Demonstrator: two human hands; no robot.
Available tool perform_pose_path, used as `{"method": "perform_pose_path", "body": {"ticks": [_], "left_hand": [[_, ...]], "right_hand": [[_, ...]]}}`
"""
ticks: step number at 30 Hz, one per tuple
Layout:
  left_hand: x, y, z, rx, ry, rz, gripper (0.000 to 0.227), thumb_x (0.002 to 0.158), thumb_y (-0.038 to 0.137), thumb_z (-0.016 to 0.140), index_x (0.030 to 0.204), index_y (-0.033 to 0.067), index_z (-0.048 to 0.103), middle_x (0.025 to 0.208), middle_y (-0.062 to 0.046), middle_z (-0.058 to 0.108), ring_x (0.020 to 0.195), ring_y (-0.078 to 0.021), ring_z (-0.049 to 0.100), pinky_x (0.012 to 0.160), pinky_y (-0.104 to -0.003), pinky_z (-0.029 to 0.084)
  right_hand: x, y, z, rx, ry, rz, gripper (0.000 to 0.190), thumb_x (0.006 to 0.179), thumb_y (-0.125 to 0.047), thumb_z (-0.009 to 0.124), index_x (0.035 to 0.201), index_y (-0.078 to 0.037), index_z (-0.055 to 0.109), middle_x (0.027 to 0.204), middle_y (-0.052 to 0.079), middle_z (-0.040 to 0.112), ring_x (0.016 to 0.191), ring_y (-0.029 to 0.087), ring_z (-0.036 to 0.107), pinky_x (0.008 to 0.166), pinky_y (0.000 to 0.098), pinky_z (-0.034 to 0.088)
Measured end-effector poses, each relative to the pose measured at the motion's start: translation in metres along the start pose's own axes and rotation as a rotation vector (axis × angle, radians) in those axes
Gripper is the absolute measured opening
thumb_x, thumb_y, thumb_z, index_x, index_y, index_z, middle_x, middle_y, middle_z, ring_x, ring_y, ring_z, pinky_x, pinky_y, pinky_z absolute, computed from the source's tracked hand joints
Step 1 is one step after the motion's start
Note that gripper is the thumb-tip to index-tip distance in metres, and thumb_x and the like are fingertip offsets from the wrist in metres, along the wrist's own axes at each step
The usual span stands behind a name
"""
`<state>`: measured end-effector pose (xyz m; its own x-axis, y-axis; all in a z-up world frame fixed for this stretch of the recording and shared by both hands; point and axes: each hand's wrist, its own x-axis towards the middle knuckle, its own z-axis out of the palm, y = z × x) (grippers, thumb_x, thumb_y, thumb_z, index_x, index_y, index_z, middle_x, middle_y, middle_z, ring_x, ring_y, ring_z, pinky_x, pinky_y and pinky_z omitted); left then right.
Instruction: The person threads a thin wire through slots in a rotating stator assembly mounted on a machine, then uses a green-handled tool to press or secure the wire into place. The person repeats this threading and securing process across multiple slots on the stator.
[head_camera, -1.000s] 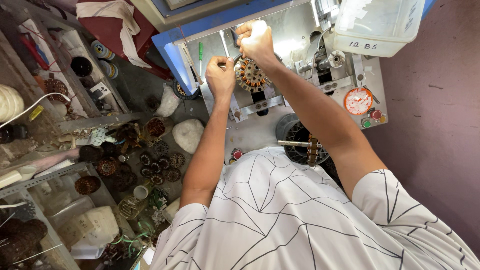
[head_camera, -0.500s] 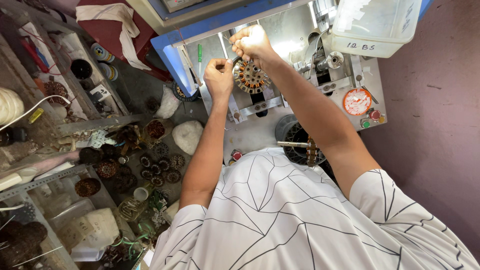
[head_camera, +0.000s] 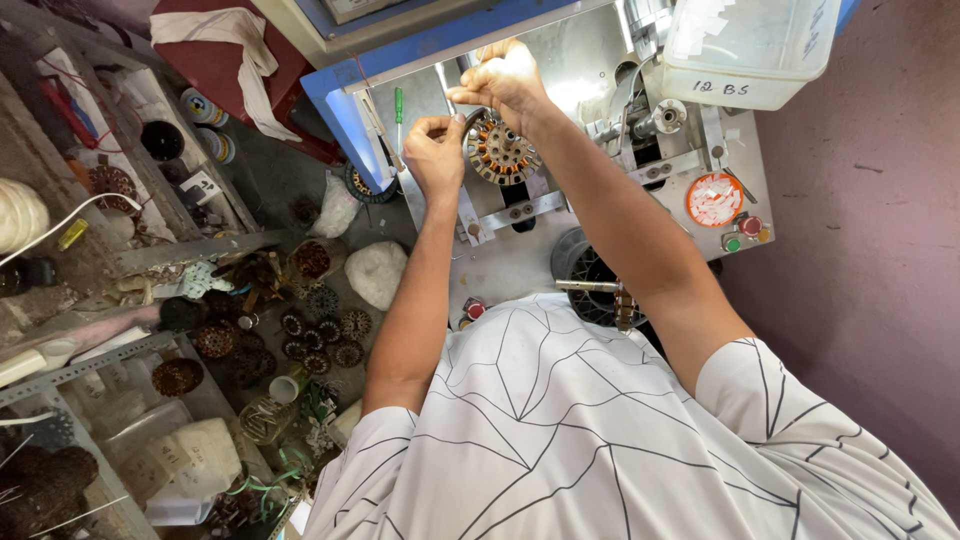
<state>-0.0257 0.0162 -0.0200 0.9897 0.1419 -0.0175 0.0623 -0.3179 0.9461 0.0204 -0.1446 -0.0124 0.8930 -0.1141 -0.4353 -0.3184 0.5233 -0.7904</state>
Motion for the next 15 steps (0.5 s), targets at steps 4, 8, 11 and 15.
{"method": "perform_pose_path", "body": {"ticks": [4,8,11,15], "left_hand": [[0.003,0.004,0.0,-0.044,0.019,-0.048,0.025,0.081,0.011,0.084,0.097,-0.0025,0.069,0.078,-0.011,0.075,0.067,-0.0142,0.071,0.061,-0.028,0.058],[0.003,0.006,-0.003,-0.112,0.0,-0.005,0.037,0.08,0.007,0.084,0.107,-0.0016,0.062,0.08,-0.011,0.076,0.068,-0.014,0.073,0.063,-0.027,0.058],[0.003,0.009,-0.007,-0.104,-0.012,0.012,0.037,0.08,0.007,0.085,0.108,-0.0006,0.062,0.08,-0.01,0.076,0.069,-0.014,0.072,0.064,-0.027,0.058],[0.004,0.016,-0.008,-0.058,-0.023,-0.003,0.034,0.08,0.007,0.084,0.106,0.0009,0.063,0.079,-0.009,0.076,0.068,-0.0136,0.072,0.063,-0.027,0.057]], "right_hand": [[0.039,0.024,0.001,-0.063,0.056,0.016,0.015,0.083,0.008,0.068,0.094,0.002,0.059,0.074,0.017,0.068,0.062,0.025,0.073,0.05,0.03,0.062],[0.077,0.04,0.01,-0.187,0.041,0.151,0.014,0.097,-0.015,0.061,0.092,-0.003,0.066,0.067,0.008,0.067,0.051,0.017,0.067,0.041,0.0254,0.051],[0.086,0.041,0.024,-0.271,0.113,0.084,0.012,0.097,-0.012,0.061,0.09,-0.004,0.064,0.058,0.007,0.061,0.043,0.015,0.06,0.034,0.0254,0.039],[0.081,0.043,0.035,-0.143,0.206,-0.054,0.01,0.095,-0.006,0.061,0.088,0.0,0.063,0.055,0.008,0.06,0.038,0.016,0.056,0.03,0.0279,0.032]]}}
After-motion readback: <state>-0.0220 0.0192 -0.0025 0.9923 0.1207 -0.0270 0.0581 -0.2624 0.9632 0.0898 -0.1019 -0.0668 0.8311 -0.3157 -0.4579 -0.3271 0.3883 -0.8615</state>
